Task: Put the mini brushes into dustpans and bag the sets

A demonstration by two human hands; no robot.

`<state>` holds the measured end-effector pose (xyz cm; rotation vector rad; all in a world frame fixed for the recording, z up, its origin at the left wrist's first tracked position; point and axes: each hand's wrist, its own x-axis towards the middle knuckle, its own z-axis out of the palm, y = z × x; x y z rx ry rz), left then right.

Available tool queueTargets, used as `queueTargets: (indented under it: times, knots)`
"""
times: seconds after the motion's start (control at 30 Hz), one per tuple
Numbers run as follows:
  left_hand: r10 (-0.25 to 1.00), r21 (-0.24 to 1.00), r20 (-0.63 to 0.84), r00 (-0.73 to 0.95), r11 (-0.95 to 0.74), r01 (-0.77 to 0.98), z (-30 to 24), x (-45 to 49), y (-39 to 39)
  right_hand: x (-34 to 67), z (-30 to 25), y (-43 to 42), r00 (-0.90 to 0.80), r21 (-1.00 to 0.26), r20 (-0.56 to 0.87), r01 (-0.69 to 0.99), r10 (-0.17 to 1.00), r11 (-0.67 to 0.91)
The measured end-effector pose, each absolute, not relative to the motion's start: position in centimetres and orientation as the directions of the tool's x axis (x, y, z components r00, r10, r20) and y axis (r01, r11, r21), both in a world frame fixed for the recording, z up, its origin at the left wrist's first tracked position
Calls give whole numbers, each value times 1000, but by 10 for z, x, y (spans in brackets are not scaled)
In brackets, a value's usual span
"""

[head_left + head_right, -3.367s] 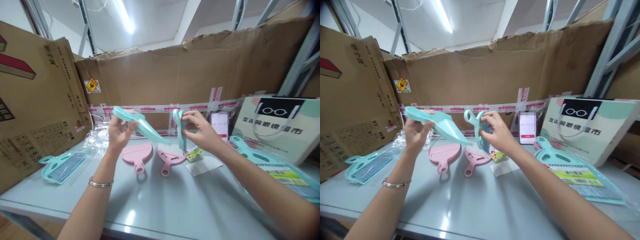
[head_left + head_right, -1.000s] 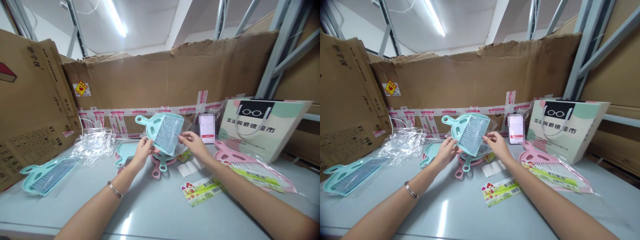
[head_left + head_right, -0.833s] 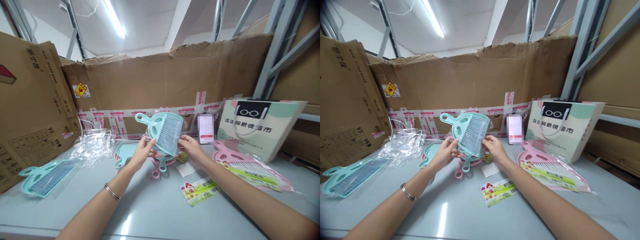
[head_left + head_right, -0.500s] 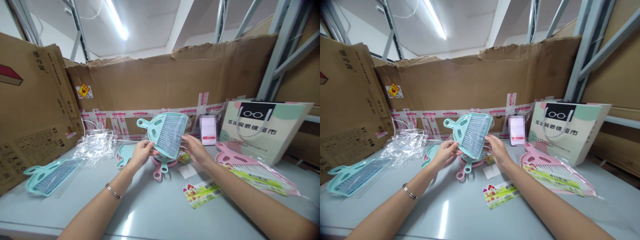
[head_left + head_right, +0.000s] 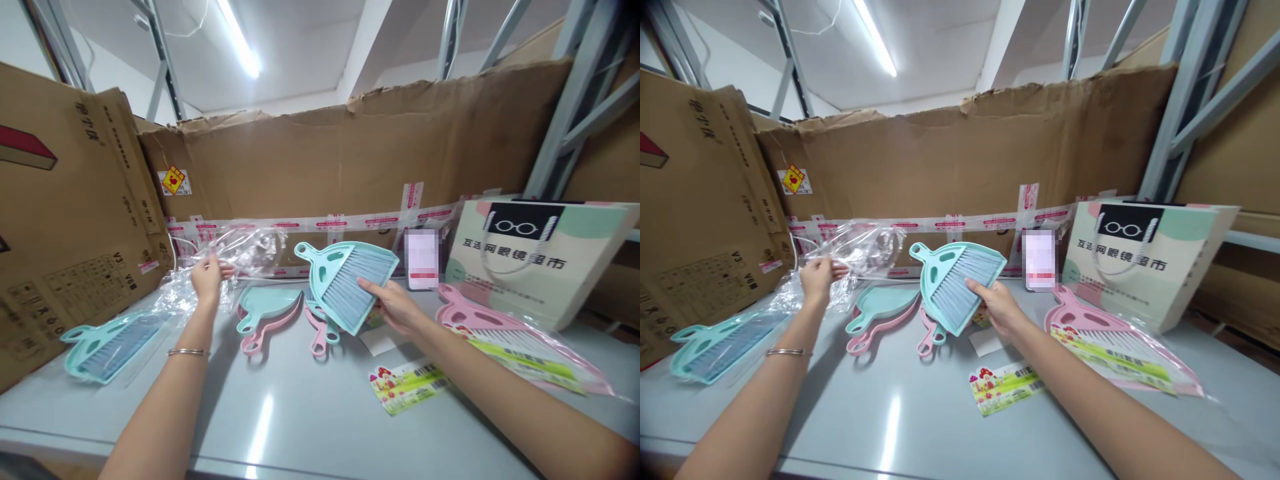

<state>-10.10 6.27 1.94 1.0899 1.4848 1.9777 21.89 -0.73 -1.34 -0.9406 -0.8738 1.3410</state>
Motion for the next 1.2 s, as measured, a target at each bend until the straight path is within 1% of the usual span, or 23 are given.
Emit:
queueTargets:
  times: [0.1, 0.17, 0.23, 0.27, 0.3, 0.33, 0.37, 0.4, 0.43, 0.47, 0.5, 0.57, 0.63, 0.7, 0.73, 0.77, 0.8, 0.83, 0.9, 0.97, 1.07, 1.13, 1.2]
  knots:
    - [647, 959, 265, -715, -97, 267, 16, -162, 64, 230, -20, 5, 88, -888, -24, -460, 996, 19]
    - [510, 902, 362, -780, 19, 431, 16, -177, 57, 235, -22, 10, 63, -874, -7, -486, 998, 24]
    - [363, 795, 568, -739, -9, 606, 22, -166, 48, 238, -23, 11, 16, -863, 7, -505, 1000, 14]
    - [357, 736, 651, -670, -84, 671, 27, -152, 44, 238, -22, 9, -16, -859, -1, -512, 1000, -9]
    - [424, 720, 672, -607, -183, 669, 32, -133, 38, 237, -20, 6, -53, -855, -16, -517, 998, -41]
    - [585, 750, 631, -509, -295, 592, 36, -111, 33, 235, -18, 2, -96, -853, -32, -517, 995, -77]
    - [779, 795, 554, -293, -391, 464, 39, -88, 27, 232, -17, -2, -142, -852, -40, -513, 989, -109]
    - [889, 848, 458, 1, -438, 299, 40, -66, 21, 229, -15, -7, -189, -854, -41, -502, 981, -133]
    - [885, 890, 389, 255, -432, 143, 40, -46, 15, 225, -14, -11, -229, -861, -35, -487, 973, -145]
    - [836, 911, 370, 404, -411, 17, 38, -30, 9, 222, -14, -14, -262, -872, -26, -465, 965, -150]
    - [808, 921, 373, 455, -382, -77, 35, -17, 4, 218, -14, -16, -292, -889, -23, -432, 956, -154]
    - [803, 909, 418, 425, -374, -187, 31, -4, -3, 214, -14, -18, -314, -930, -49, -332, 948, -158]
    - [818, 888, 460, 346, -411, -208, 30, -2, -6, 212, -11, -17, -150, -967, -16, -249, 989, -54]
    - [816, 868, 497, 295, -464, -179, 32, -4, -10, 211, -5, -18, 187, -965, 222, -98, 957, 243]
    - [809, 856, 517, 281, -492, -159, 34, -3, -12, 210, -1, -20, 307, -914, 399, 52, 864, 403]
    - [796, 843, 538, 278, -519, -145, 35, -1, -16, 208, 3, -24, 331, -824, 567, 227, 754, 519]
    - [778, 828, 557, 289, -544, -132, 37, 1, -20, 205, 6, -29, 266, -711, 696, 386, 667, 588]
    - [757, 812, 578, 306, -572, -118, 37, 5, -25, 201, 8, -35, 148, -604, 765, 501, 627, 620]
    - [699, 760, 621, 354, -647, -58, 37, 12, -35, 192, 11, -45, -66, -480, 770, 595, 634, 645]
    - [634, 680, 659, 405, -732, 38, 38, 14, -41, 186, 12, -52, -167, -453, 735, 600, 657, 659]
    - [553, 553, 775, 306, -828, 94, 47, 2, -38, 192, 16, -52, -97, -460, 766, 607, 636, 647]
    - [464, 453, 881, 95, -884, 115, 55, -17, -28, 204, 20, -46, 16, -450, 820, 636, 573, 627]
    - [350, 355, 934, -70, -892, 279, 62, -37, -15, 217, 20, -36, 24, -385, 858, 690, 513, 613]
